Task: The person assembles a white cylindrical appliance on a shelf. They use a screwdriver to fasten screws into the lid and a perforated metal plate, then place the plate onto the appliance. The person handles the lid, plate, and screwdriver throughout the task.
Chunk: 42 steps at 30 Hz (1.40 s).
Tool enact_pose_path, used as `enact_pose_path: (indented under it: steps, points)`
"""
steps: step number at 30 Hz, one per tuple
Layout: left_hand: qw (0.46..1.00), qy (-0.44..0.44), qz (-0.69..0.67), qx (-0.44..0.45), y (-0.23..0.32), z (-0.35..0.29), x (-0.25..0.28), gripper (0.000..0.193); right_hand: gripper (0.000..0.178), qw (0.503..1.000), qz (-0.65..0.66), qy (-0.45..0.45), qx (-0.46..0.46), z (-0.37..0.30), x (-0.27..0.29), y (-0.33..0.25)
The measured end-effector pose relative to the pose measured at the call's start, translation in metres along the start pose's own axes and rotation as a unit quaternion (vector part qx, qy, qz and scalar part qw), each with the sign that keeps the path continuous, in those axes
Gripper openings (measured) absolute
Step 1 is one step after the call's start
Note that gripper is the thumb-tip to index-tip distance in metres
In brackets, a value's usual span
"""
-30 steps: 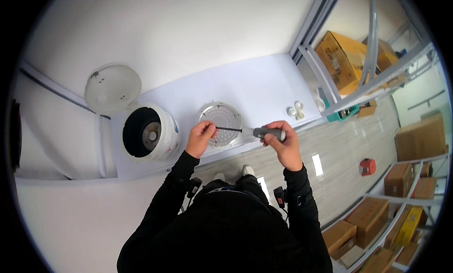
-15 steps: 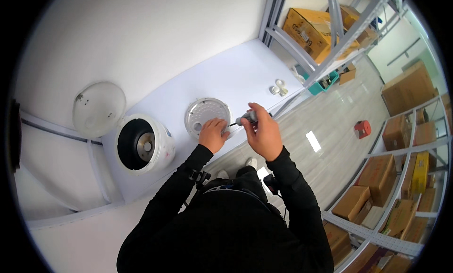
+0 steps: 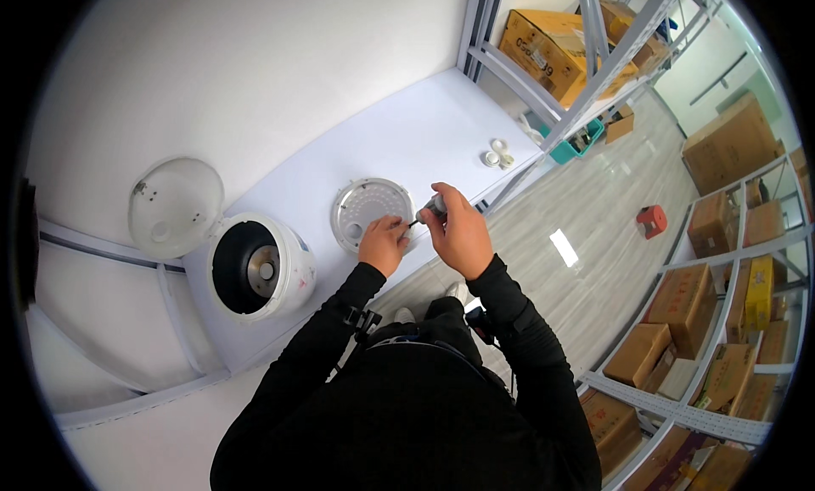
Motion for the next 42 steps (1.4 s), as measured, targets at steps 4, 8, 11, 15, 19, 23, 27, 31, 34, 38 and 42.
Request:
enact_pose_path:
  steps: [4, 8, 11, 15, 19, 23, 27, 31, 34, 38, 42]
  points:
    - [1.000, 0.000, -0.001, 0.000, -0.002, 0.001, -0.002, 0.036, 0.042, 1.000, -0.009, -0.008, -0.005, 0.003, -0.002, -0.002]
    - [1.000, -0.017, 0.005, 0.009, -0.001, 0.002, -0.001, 0.035, 0.041, 1.000, -0.013, -0.011, -0.015, 0.007, -0.005, 0.003]
    - [1.000, -0.013, -0.003, 0.009, 0.000, 0.002, 0.000, 0.035, 0.038, 1.000, -0.031, -0.007, 0.002, 0.010, -0.006, 0.001]
    - [1.000, -0.018, 0.000, 0.009, 0.000, 0.002, 0.001, 0.033, 0.039, 0.995, -0.086, -0.021, 0.037, 0.020, -0.008, -0.006]
    - [1.000, -0.011, 0.010, 0.004, -0.001, 0.001, 0.002, 0.032, 0.043, 0.973, -0.215, -0.053, 0.071, 0.034, -0.012, -0.020]
    - [1.000, -0.017, 0.011, 0.001, -0.002, -0.001, -0.002, 0.034, 0.049, 0.946, -0.293, -0.129, 0.048, 0.045, -0.015, -0.022]
    - [0.999, -0.027, 0.037, -0.008, -0.002, 0.001, -0.002, 0.037, 0.043, 0.954, -0.261, -0.081, 0.121, 0.047, -0.014, -0.033]
    - [0.998, -0.031, 0.046, -0.016, -0.003, 0.001, 0.000, 0.039, 0.036, 0.948, -0.273, -0.092, 0.136, 0.052, -0.017, -0.040]
    - [0.999, -0.034, 0.040, -0.014, -0.003, 0.000, 0.001, 0.039, 0.028, 0.929, -0.321, -0.166, 0.083, 0.056, -0.022, -0.038]
    - [0.999, -0.035, 0.028, -0.008, -0.001, -0.001, 0.002, 0.038, 0.022, 0.917, -0.339, -0.151, 0.146, 0.053, -0.023, -0.038]
    - [0.999, -0.028, 0.030, -0.013, -0.002, -0.001, 0.000, 0.037, 0.021, 0.911, -0.297, -0.131, 0.255, 0.052, -0.022, -0.036]
Point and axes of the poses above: each hand's wrist, its own z-axis towards the middle knuckle, its own x-axis out of the back of the hand, y = z × x, the point moved 4 cm from there along z, towards the middle knuckle, and after that the axes turned 8 degrees about x, right-handed, at the moved point
